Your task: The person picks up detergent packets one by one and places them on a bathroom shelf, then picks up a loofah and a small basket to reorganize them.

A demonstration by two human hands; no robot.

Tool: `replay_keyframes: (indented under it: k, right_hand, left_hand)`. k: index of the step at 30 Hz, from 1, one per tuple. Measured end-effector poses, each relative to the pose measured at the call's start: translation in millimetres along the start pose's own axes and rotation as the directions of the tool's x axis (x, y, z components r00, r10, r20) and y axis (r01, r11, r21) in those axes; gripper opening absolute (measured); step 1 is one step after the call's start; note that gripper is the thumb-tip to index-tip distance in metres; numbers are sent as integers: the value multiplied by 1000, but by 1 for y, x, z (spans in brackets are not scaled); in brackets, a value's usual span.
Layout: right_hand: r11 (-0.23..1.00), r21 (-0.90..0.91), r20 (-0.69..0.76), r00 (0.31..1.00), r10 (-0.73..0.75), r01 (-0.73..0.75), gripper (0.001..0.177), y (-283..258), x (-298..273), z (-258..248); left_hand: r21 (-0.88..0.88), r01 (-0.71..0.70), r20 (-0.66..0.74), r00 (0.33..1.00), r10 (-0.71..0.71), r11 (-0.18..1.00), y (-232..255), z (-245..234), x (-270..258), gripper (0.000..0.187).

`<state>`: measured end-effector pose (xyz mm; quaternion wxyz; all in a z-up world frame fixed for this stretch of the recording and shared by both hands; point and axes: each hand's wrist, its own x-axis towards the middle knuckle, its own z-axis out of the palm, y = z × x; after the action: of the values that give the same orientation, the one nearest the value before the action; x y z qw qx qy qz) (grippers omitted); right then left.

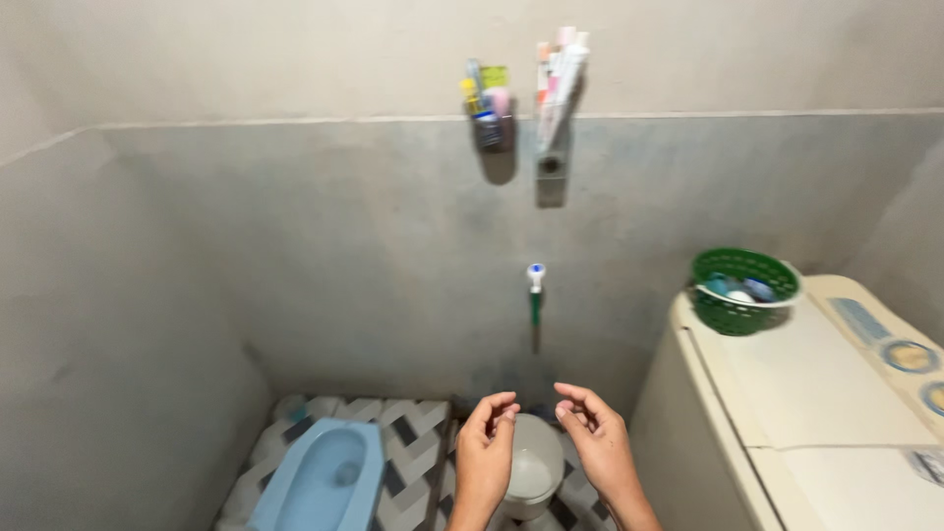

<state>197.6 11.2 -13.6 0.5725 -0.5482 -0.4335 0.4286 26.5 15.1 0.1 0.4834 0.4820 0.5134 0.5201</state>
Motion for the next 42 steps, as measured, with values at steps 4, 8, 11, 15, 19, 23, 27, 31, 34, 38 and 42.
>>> replay_keyframes:
  k: [4, 8, 11, 15, 19, 23, 27, 31, 34, 38, 42]
  right_hand:
    - [1000, -1, -129, 991, -21, 21, 34, 9, 22, -42]
    - [999, -19, -275, 961, -40, 36, 36, 10, 42, -68]
    - [1000, -7, -335, 942, -26, 25, 36, 5, 65, -70]
    - [995, -55, -416, 908, 53, -84, 38, 11, 87, -68]
    - [991, -93, -447, 893, 43, -95, 42, 36, 108, -83]
    - [981, -96, -506, 857, 99, -169, 46, 55, 130, -116]
    - [983, -96, -529, 845, 81, -154, 50, 68, 160, -157]
    - [942, -201, -590, 801, 103, -269, 57, 76, 202, -198]
    - [828, -485, -621, 778, -99, -281, 65, 83, 236, -231]
    - [657, -689, -589, 764, -263, -305, 67, 90, 273, -270]
    - [688, -686, -584, 744, -324, -239, 65, 87, 299, -284]
  left_hand:
    - [-70, -21, 157, 987, 32, 997, -4, 48, 31, 25]
    - [-67, 1, 310, 950, 20, 998, -7, 82, 65, 29]
    - [-66, 5, 410, 912, 23, 998, -4, 103, 102, 35]
    - [-70, -26, 492, 869, 58, 997, -17, 121, 140, 38]
    - [-61, -15, 562, 826, 46, 998, -38, 147, 165, 40]
    - [-36, 15, 629, 777, 10, 999, -55, 184, 185, 43]
    - [-19, -22, 651, 759, 29, 1000, -69, 232, 202, 46]
    - [52, -24, 638, 770, -15, 998, -77, 279, 227, 48]
    - [96, -43, 616, 787, -25, 994, -81, 318, 245, 49]
    - [151, -103, 613, 790, -12, 983, -93, 371, 269, 54]
    - [122, -154, 603, 796, 50, 980, -116, 417, 288, 59]
